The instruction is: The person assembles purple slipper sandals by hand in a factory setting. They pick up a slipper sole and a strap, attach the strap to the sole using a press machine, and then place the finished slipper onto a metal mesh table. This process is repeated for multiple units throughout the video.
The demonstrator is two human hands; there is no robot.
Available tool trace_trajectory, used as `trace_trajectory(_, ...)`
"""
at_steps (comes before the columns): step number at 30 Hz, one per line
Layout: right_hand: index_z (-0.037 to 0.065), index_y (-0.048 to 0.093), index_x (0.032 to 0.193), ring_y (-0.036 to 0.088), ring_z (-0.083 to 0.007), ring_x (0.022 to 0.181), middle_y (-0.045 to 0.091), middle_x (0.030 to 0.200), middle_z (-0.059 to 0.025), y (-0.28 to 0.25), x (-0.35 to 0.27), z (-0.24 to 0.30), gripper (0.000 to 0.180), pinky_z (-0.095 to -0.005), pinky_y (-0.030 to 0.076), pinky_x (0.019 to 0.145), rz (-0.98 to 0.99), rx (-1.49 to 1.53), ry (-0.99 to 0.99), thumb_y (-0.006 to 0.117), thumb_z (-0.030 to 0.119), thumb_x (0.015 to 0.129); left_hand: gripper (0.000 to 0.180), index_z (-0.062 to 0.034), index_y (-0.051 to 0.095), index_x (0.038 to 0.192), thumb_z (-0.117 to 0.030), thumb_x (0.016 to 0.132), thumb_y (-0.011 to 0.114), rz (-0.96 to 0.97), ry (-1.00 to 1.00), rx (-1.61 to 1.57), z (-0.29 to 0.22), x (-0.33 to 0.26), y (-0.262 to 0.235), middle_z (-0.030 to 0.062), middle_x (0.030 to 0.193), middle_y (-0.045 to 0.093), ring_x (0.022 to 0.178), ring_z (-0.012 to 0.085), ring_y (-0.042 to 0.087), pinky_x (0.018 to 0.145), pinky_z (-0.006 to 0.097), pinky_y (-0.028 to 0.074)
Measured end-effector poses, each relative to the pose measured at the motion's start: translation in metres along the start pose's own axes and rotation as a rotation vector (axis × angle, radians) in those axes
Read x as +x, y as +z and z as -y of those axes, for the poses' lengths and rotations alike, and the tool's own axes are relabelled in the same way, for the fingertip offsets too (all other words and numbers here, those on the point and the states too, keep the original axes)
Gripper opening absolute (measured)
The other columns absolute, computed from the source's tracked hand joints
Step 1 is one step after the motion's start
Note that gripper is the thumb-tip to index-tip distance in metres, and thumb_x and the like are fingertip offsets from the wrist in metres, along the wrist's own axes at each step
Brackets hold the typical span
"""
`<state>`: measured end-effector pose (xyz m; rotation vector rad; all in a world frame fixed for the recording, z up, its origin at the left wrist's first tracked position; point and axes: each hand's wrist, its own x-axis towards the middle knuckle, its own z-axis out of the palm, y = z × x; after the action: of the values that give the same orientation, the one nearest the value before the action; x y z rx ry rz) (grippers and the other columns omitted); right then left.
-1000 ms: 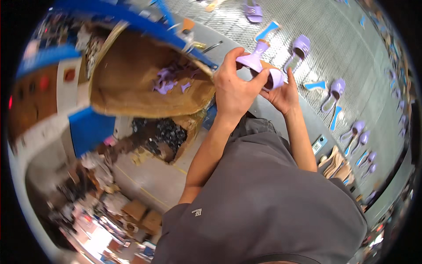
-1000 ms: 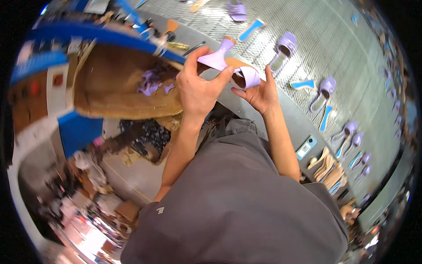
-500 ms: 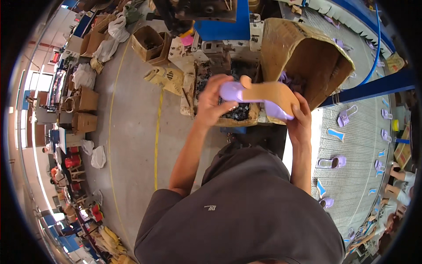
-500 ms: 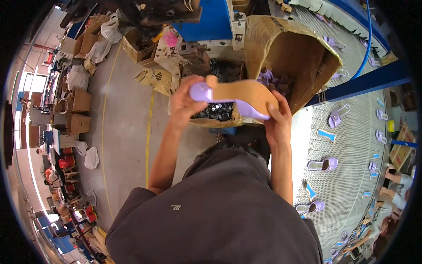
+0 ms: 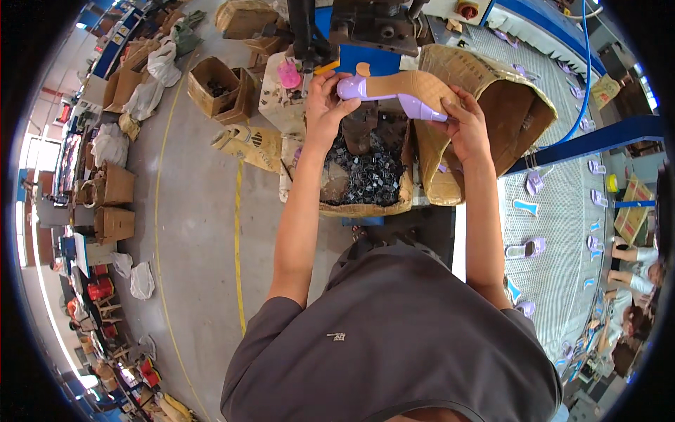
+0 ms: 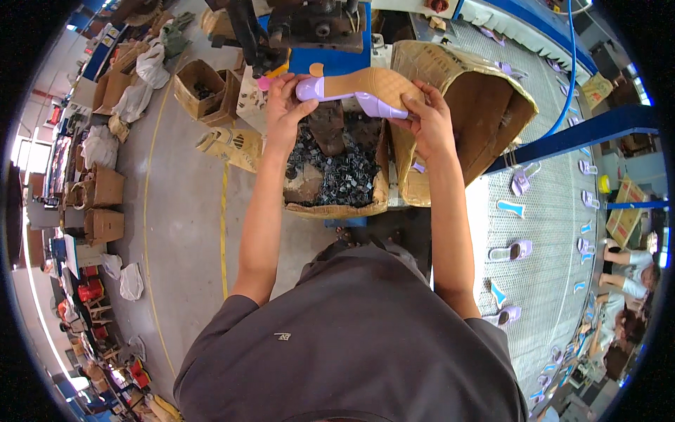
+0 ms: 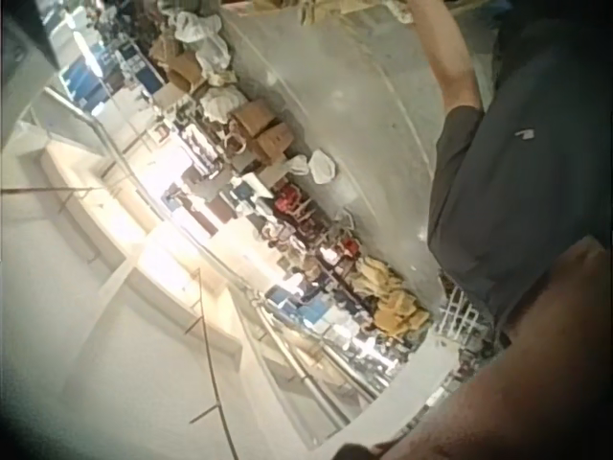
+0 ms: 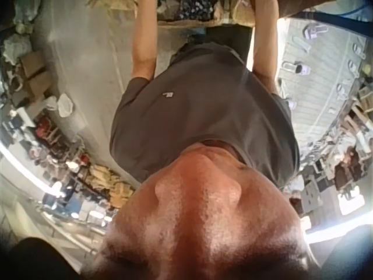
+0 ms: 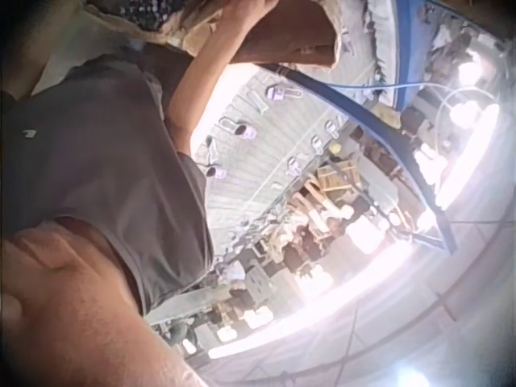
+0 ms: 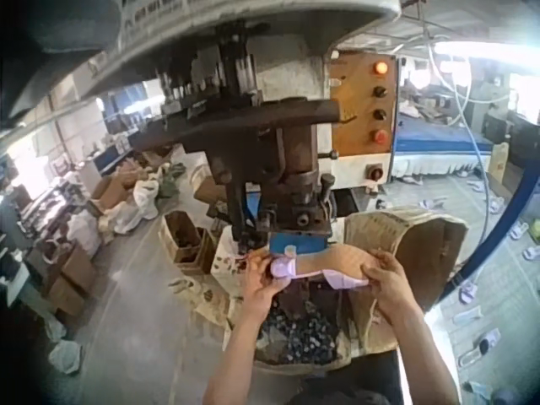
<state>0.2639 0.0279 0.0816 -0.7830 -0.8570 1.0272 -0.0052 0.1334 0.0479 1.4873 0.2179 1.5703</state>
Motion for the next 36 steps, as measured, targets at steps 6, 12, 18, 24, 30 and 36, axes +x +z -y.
trace_trajectory(6, -0.004, 0.044, 0.142, 0.072, -0.0271, 0.101, 0.061, 0.124, -0.0192, 0.005, 0.008, -0.007, 0.047, -0.0408, 0.066, 0.082, -0.033, -0.033, -0.046, 0.061, 0.001, 0.098, 0.074, -0.0032, 0.04, 0.136, 0.0, 0.077, 0.085, -0.039, 0.038, -0.095, 0.019, 0.003, -0.007, 0.0163, 0.133, 0.059, 0.123, 0.0233, 0.057, 0.108, 0.037, 0.044)
trace_trajectory(12, -0.004, 0.045, 0.142, 0.072, -0.0289, 0.102, 0.062, 0.123, -0.0195, 0.006, 0.003, -0.013, 0.047, -0.0424, 0.066, 0.082, -0.056, -0.042, -0.058, 0.061, 0.0, 0.098, 0.078, -0.0041, 0.04, 0.135, 0.003, 0.073, 0.087, -0.092, 0.04, -0.227, 0.032, 0.0, -0.009, 0.0175, 0.132, 0.059, 0.123, 0.0242, 0.058, 0.107, 0.037, 0.046)
trace_trajectory(18, -0.004, 0.044, 0.142, 0.071, -0.0308, 0.105, 0.061, 0.128, -0.0206, 0.006, 0.002, -0.014, 0.049, -0.0444, 0.065, 0.084, -0.065, -0.039, -0.05, 0.063, 0.0, 0.097, 0.078, -0.0033, 0.046, 0.136, 0.006, 0.07, 0.087, -0.149, 0.046, -0.373, 0.044, 0.0, -0.005, 0.0137, 0.129, 0.063, 0.12, 0.0242, 0.06, 0.106, 0.038, 0.048)
trace_trajectory(24, -0.002, 0.045, 0.142, 0.063, -0.0362, 0.121, 0.059, 0.133, -0.0214, 0.003, -0.003, -0.016, 0.048, -0.0514, 0.056, 0.099, -0.066, 0.047, -0.008, 0.058, 0.023, 0.103, 0.079, -0.0036, 0.049, 0.137, 0.016, 0.068, 0.084, -0.174, 0.008, -0.436, 0.05, -0.003, -0.007, 0.0095, 0.123, 0.067, 0.112, 0.0222, 0.066, 0.098, 0.038, 0.056)
trace_trajectory(30, 0.001, 0.048, 0.139, 0.055, -0.042, 0.13, 0.057, 0.138, -0.0251, -0.015, -0.038, -0.037, 0.056, -0.0566, 0.046, 0.109, 0.052, 0.357, 0.163, 0.049, 0.045, 0.105, 0.077, -0.004, 0.05, 0.135, 0.013, 0.069, 0.085, -0.174, 0.02, -0.457, 0.04, -0.003, 0.0, 0.0088, 0.12, 0.067, 0.113, 0.0228, 0.066, 0.097, 0.039, 0.056)
trace_trajectory(36, 0.003, 0.051, 0.137, 0.06, -0.0362, 0.126, 0.06, 0.135, -0.0228, -0.051, -0.077, -0.081, 0.054, -0.0494, 0.05, 0.104, 0.092, 0.184, 0.331, 0.051, 0.046, 0.104, 0.069, -0.0049, 0.054, 0.132, 0.008, 0.073, 0.086, -0.134, -0.01, -0.406, 0.052, -0.005, -0.006, 0.0064, 0.119, 0.068, 0.108, 0.0206, 0.068, 0.097, 0.039, 0.056)
